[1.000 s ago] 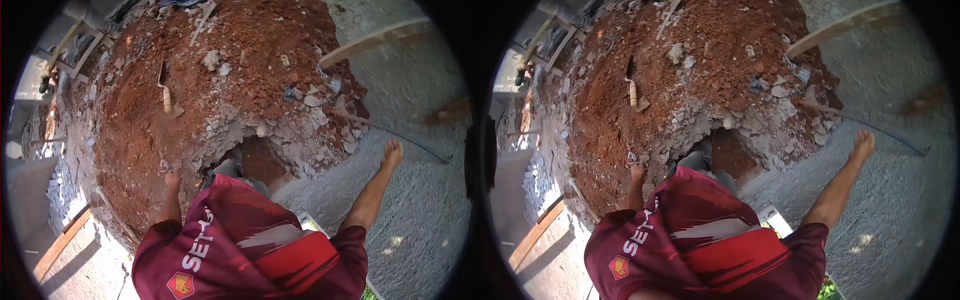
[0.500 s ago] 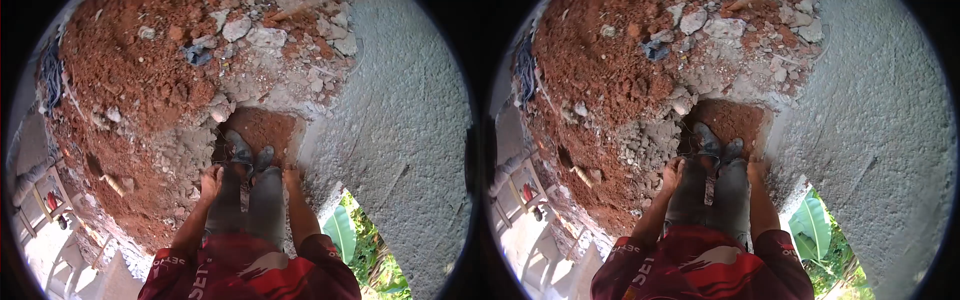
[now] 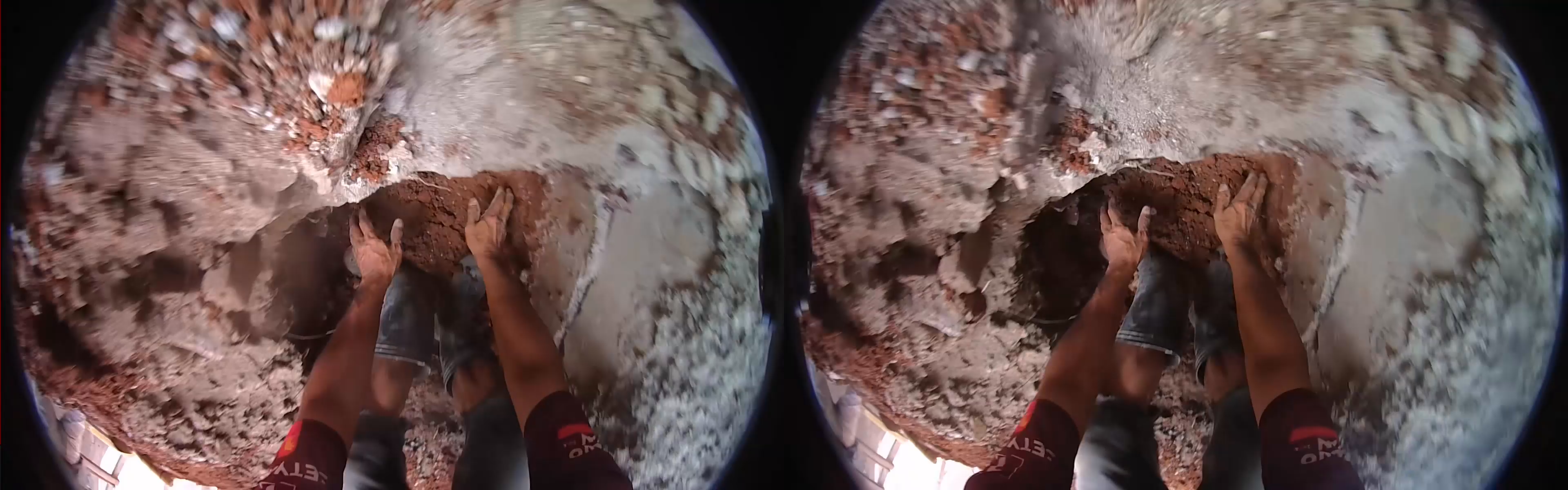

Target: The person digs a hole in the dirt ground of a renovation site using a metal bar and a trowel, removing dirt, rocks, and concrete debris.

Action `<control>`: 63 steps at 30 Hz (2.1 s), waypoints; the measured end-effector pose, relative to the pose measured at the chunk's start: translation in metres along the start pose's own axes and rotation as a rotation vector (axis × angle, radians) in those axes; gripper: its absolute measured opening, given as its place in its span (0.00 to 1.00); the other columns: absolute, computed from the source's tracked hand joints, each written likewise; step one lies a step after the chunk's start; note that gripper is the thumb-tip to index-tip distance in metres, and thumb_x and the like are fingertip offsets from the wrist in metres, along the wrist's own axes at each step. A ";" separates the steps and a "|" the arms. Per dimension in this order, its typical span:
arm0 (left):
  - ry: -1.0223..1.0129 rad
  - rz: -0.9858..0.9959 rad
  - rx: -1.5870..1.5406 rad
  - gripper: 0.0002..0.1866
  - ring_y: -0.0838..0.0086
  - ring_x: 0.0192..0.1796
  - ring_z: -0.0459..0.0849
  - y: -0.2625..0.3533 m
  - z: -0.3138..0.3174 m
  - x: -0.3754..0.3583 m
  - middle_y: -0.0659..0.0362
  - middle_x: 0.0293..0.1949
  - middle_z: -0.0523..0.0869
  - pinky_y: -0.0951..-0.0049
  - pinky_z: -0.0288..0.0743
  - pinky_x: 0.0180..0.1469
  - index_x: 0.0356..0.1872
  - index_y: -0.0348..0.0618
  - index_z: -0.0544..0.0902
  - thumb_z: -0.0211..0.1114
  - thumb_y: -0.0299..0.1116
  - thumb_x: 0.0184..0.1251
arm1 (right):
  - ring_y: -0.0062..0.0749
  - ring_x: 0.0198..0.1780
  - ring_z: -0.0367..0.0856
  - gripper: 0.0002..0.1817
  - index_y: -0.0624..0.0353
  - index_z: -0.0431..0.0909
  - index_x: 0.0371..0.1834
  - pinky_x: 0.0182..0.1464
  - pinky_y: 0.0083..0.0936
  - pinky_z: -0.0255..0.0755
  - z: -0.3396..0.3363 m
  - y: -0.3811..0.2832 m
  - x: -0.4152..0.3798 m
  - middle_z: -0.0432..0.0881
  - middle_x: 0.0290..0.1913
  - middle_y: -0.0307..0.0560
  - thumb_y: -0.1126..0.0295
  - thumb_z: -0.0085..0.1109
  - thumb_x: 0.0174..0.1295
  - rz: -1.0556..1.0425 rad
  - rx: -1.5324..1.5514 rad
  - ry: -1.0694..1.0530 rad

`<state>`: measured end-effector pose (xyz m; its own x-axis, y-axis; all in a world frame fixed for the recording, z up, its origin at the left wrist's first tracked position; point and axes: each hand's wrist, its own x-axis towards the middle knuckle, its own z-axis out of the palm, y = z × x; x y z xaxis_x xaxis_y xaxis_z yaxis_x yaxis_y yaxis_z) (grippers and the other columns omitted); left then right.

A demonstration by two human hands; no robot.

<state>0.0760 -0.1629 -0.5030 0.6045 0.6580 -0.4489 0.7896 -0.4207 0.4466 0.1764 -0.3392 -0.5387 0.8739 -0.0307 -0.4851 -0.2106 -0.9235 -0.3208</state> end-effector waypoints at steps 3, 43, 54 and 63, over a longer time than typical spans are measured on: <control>-0.096 -0.130 0.097 0.48 0.43 0.71 0.53 -0.008 0.038 0.033 0.38 0.70 0.53 0.52 0.52 0.70 0.70 0.34 0.54 0.60 0.61 0.59 | 0.58 0.72 0.52 0.40 0.68 0.48 0.71 0.69 0.46 0.54 0.044 0.011 0.030 0.51 0.71 0.68 0.51 0.48 0.65 -0.098 0.049 0.154; -0.030 0.141 0.146 0.46 0.41 0.68 0.60 -0.022 0.092 0.041 0.36 0.64 0.66 0.52 0.49 0.71 0.66 0.33 0.62 0.67 0.57 0.56 | 0.58 0.69 0.58 0.41 0.62 0.66 0.65 0.68 0.47 0.55 0.104 0.017 0.019 0.63 0.67 0.64 0.36 0.44 0.61 0.115 0.168 -0.033; -0.274 -0.039 -0.522 0.36 0.65 0.62 0.72 -0.026 0.083 0.038 0.48 0.61 0.74 0.66 0.64 0.64 0.66 0.44 0.66 0.68 0.49 0.61 | 0.52 0.61 0.72 0.43 0.59 0.72 0.61 0.62 0.40 0.63 0.094 0.009 0.025 0.75 0.60 0.58 0.32 0.45 0.58 0.257 0.437 -0.298; -0.248 -0.282 -1.008 0.31 0.71 0.48 0.79 -0.017 0.089 0.010 0.53 0.48 0.82 0.73 0.72 0.55 0.55 0.29 0.75 0.75 0.36 0.53 | 0.32 0.50 0.79 0.24 0.58 0.78 0.51 0.53 0.31 0.74 0.089 0.005 0.003 0.82 0.49 0.42 0.50 0.56 0.62 0.651 1.493 -0.653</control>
<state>0.0782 -0.2046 -0.5841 0.5082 0.4584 -0.7291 0.5216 0.5098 0.6841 0.1392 -0.3101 -0.6139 0.2663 0.2713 -0.9249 -0.9371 0.2974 -0.1826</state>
